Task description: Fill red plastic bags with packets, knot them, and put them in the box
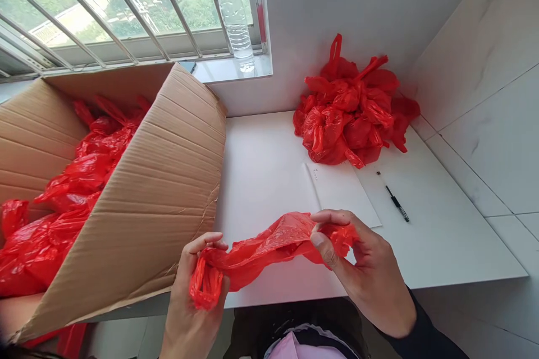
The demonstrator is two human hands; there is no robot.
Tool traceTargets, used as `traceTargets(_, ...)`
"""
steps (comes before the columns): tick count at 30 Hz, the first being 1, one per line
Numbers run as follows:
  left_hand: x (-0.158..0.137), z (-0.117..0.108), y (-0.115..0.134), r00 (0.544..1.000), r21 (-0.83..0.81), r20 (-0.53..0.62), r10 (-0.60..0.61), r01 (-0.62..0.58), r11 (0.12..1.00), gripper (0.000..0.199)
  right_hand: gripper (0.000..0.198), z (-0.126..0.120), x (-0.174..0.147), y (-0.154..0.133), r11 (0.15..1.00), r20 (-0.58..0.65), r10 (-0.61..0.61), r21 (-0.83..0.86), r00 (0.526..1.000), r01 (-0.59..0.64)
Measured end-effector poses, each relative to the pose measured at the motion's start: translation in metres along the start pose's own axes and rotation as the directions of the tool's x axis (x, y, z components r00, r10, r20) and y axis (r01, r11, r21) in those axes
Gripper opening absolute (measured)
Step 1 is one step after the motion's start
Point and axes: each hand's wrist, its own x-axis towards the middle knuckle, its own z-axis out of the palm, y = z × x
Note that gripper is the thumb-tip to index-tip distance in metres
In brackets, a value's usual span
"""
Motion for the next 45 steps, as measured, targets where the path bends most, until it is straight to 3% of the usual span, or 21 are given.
traceTargets(5,-0.001,-0.003,0.007,0.998,0.156,-0.019,0.064,-0.06,0.986,0.01,0.017,0.0,-0.001,-0.008,0.998,-0.041,-0.052,0.023,0.998,0.053)
traceTargets(8,0.004,-0.007,0.003,0.993,0.226,-0.015,0.113,-0.107,0.968,0.013,0.019,0.0,-0.004,-0.007,0.995,-0.019,-0.091,0.048,0.996,0.092)
traceTargets(13,0.016,-0.004,0.004,0.992,0.166,-0.043,0.123,-0.114,0.98,0.015,0.028,-0.003,-0.003,0.001,0.982,0.032,-0.184,0.059,0.982,0.182)
traceTargets(21,0.017,0.004,0.038,0.973,0.016,-0.128,0.192,-0.192,0.981,0.013,0.045,-0.008,0.003,-0.019,0.938,0.08,-0.335,0.128,0.939,0.324)
traceTargets(26,0.002,0.003,0.027,0.99,0.007,-0.11,0.084,-0.083,0.996,0.021,0.04,-0.005,-0.001,-0.013,0.967,0.061,-0.249,0.064,0.967,0.245)
traceTargets(30,0.002,0.001,0.015,0.993,0.067,-0.098,0.067,-0.061,0.996,0.019,0.035,-0.002,-0.004,-0.008,0.978,0.048,-0.208,0.021,0.977,0.207)
traceTargets(35,0.009,0.002,0.004,0.961,0.298,-0.063,0.269,-0.239,0.924,0.028,0.039,-0.003,-0.005,-0.003,0.978,0.083,-0.206,0.003,0.975,0.207)
traceTargets(40,0.012,0.0,-0.002,0.92,0.542,-0.068,0.386,-0.291,0.789,0.029,0.042,-0.006,-0.007,0.001,0.987,0.095,-0.152,-0.028,0.984,0.156)
traceTargets(43,0.013,-0.004,0.0,0.917,0.472,-0.071,0.393,-0.317,0.823,0.013,0.045,-0.008,-0.009,0.003,0.992,0.104,-0.108,-0.054,0.989,0.114)
traceTargets(45,0.014,-0.005,0.002,0.954,0.368,-0.085,0.289,-0.239,0.898,0.01,0.05,-0.008,-0.009,0.007,0.992,0.128,-0.084,-0.078,0.988,0.094)
